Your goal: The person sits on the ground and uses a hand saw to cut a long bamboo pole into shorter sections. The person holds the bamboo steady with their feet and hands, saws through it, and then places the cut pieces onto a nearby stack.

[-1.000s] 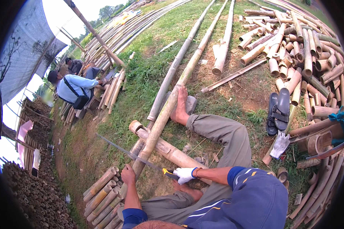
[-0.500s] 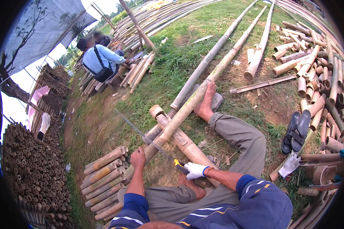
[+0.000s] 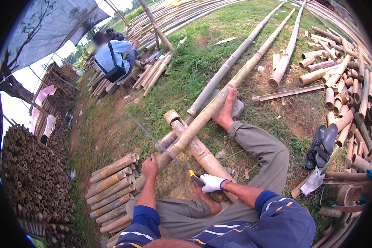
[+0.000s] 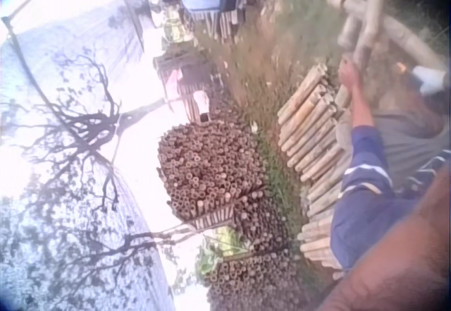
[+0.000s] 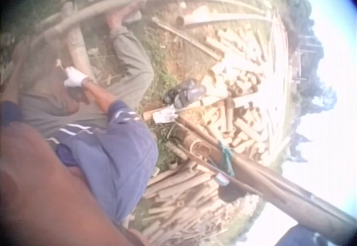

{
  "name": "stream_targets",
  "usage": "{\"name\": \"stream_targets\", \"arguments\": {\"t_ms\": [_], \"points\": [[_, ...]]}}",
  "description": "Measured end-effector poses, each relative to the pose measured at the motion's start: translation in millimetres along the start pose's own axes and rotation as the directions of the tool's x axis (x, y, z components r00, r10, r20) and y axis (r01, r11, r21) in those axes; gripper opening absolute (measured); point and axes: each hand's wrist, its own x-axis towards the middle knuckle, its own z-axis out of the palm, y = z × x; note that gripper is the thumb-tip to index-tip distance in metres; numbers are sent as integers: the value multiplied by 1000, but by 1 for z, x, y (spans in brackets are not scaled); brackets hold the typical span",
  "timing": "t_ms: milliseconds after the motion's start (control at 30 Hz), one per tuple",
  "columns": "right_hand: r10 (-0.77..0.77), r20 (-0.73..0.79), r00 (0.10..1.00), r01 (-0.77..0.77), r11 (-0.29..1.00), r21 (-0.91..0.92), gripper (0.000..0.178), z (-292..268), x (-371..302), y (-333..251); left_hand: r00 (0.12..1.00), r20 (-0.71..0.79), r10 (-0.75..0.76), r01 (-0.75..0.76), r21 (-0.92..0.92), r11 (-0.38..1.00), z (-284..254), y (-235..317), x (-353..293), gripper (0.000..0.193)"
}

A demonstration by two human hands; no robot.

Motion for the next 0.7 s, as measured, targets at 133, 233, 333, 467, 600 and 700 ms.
{"name": "stream_targets", "arguments": {"t_ms": [133, 233, 333, 467, 600, 700], "points": [[-3, 1, 1000, 3, 1000, -1, 67, 2, 2, -2, 1000, -4, -14, 14, 1, 1000, -2, -2, -1, 56], [-13, -15, 1000, 13, 1000, 4, 66, 3, 4, 4, 1000, -14, -8, 8, -8, 1000, -3, 2, -2, 56], [-8, -27, 1000, 9, 1000, 14, 63, 7, 4, 8, 1000, -9, -6, 6, -4, 1000, -1, 7, -2, 55], [-12, -28, 1000, 12, 1000, 2, 61, 5, 5, 4, 999, -35, 10, -9, 17, 1000, 5, 0, 3, 54], [8, -42, 999, -7, 1000, 27, 62, 5, 3, 2, 998, -59, 17, -16, 18, 1000, 4, -2, 0, 56], [14, -34, 999, -12, 999, 39, 60, 3, 0, 8, 999, -50, 10, -10, -6, 1000, 4, 6, -3, 56]]}}
